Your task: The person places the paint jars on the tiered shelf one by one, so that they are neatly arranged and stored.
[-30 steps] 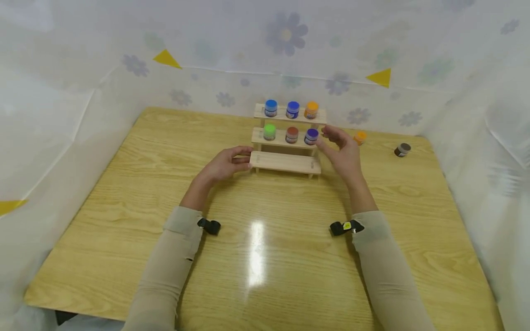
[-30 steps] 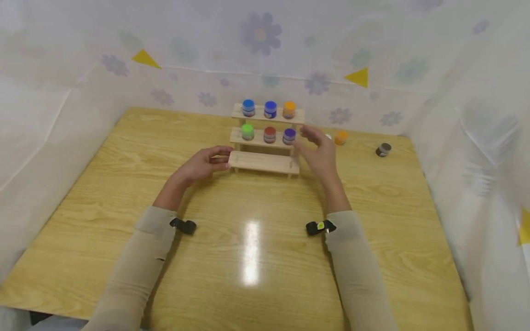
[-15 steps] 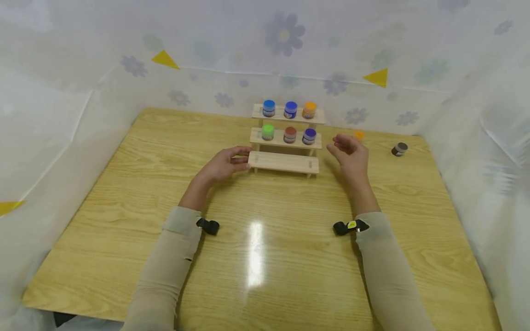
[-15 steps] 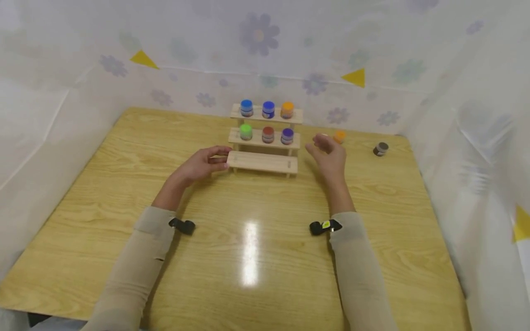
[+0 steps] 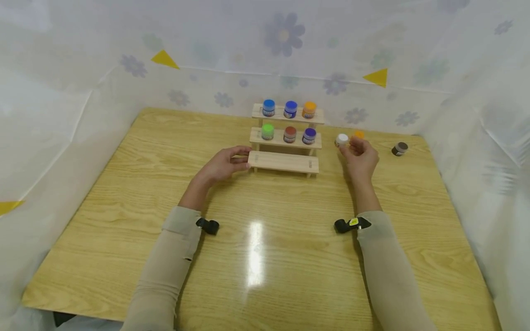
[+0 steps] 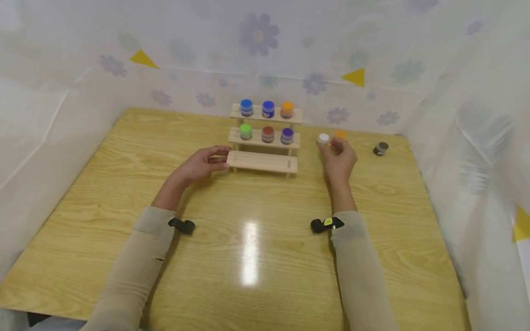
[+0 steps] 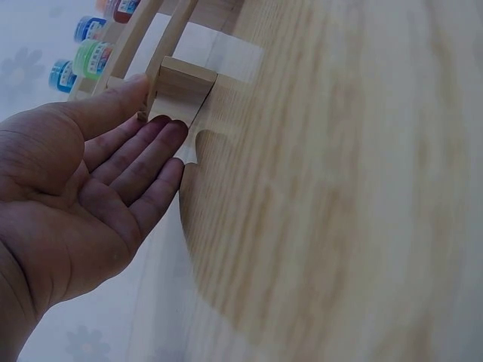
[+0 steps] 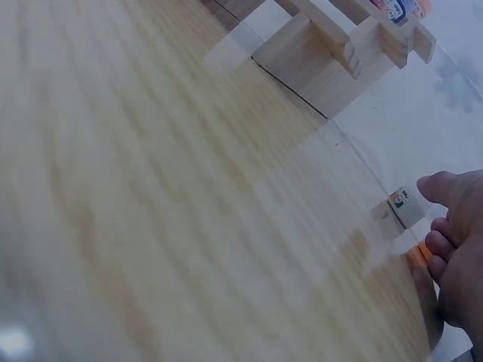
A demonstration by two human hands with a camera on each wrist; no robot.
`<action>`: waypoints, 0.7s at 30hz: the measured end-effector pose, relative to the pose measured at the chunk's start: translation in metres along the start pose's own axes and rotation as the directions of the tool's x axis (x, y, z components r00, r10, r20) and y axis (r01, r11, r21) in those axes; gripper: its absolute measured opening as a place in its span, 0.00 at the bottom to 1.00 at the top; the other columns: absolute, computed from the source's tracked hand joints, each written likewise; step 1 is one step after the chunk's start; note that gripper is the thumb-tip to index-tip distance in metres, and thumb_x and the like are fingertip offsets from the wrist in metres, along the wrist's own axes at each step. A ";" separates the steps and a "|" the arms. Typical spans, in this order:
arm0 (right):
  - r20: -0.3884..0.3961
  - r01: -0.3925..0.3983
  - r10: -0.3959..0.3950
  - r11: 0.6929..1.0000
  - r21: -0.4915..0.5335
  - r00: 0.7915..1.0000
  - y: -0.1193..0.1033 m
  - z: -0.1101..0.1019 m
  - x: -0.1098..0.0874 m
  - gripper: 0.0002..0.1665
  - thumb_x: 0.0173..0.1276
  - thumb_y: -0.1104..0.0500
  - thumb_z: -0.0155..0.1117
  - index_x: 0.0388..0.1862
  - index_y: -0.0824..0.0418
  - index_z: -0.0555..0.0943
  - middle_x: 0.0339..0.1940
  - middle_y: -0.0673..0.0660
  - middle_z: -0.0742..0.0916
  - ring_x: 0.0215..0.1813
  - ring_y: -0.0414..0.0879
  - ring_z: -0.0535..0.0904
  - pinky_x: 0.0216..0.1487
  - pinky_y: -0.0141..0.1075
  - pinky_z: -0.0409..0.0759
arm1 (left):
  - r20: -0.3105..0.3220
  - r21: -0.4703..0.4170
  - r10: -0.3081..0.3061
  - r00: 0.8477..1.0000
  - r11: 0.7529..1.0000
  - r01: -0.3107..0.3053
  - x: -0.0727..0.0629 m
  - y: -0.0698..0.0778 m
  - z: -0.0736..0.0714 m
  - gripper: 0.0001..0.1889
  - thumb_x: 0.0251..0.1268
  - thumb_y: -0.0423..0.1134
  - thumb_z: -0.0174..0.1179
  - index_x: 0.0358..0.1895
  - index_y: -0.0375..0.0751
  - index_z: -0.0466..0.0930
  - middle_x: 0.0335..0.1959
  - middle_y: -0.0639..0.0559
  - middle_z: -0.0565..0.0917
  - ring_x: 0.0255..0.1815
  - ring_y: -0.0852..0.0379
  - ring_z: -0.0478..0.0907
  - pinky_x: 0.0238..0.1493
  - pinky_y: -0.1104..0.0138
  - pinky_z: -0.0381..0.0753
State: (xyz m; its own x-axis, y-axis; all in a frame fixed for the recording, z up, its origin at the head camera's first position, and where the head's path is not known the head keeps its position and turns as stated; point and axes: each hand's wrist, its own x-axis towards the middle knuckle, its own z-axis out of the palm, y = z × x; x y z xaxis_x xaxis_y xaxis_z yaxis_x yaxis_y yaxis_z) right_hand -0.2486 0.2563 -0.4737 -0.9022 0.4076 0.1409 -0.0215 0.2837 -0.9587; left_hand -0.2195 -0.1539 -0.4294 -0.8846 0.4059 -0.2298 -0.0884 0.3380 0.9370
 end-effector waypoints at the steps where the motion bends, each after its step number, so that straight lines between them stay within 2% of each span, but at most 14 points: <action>1: -0.006 -0.001 0.001 1.000 0.001 1.000 0.001 0.001 0.001 0.27 0.69 0.58 0.78 0.64 0.66 0.84 0.59 0.63 0.87 0.58 0.49 0.82 0.60 0.33 0.82 | -0.001 -0.003 0.002 1.000 1.000 -0.002 0.001 0.000 0.000 0.30 0.80 0.34 0.62 0.80 0.41 0.66 0.78 0.40 0.70 0.78 0.43 0.70 0.73 0.52 0.77; 8: -0.015 -0.049 0.048 0.998 -0.047 0.999 0.003 0.010 0.008 0.31 0.67 0.53 0.79 0.64 0.66 0.83 0.58 0.64 0.85 0.59 0.52 0.81 0.59 0.36 0.81 | 0.008 0.011 -0.006 1.000 1.000 0.006 0.000 0.000 -0.001 0.30 0.80 0.34 0.62 0.81 0.43 0.66 0.79 0.41 0.69 0.78 0.43 0.70 0.72 0.53 0.77; 13: -0.017 -0.072 0.071 0.994 -0.087 0.997 -0.001 0.018 0.014 0.30 0.67 0.54 0.78 0.64 0.64 0.83 0.58 0.63 0.86 0.59 0.51 0.81 0.59 0.35 0.81 | 0.001 0.010 0.001 1.000 1.000 -0.001 -0.003 0.001 -0.002 0.31 0.80 0.35 0.62 0.81 0.43 0.66 0.79 0.41 0.70 0.78 0.44 0.70 0.72 0.53 0.77; 21: -0.034 -0.102 0.100 0.993 -0.058 0.994 -0.001 0.024 0.016 0.25 0.66 0.60 0.75 0.62 0.63 0.84 0.54 0.59 0.86 0.54 0.45 0.83 0.55 0.33 0.83 | 0.019 0.024 0.004 1.000 1.000 -0.004 -0.003 0.001 -0.003 0.31 0.81 0.36 0.61 0.82 0.42 0.64 0.80 0.41 0.67 0.79 0.43 0.68 0.74 0.51 0.76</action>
State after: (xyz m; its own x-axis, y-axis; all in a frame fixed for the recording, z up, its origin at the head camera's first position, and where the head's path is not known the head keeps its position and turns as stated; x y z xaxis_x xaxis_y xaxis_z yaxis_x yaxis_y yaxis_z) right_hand -0.2736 0.2418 -0.4767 -0.8845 0.4635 0.0530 0.0954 0.2909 -0.9520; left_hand -0.2178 -0.1572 -0.4267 -0.8761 0.4232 -0.2310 -0.0736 0.3562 0.9315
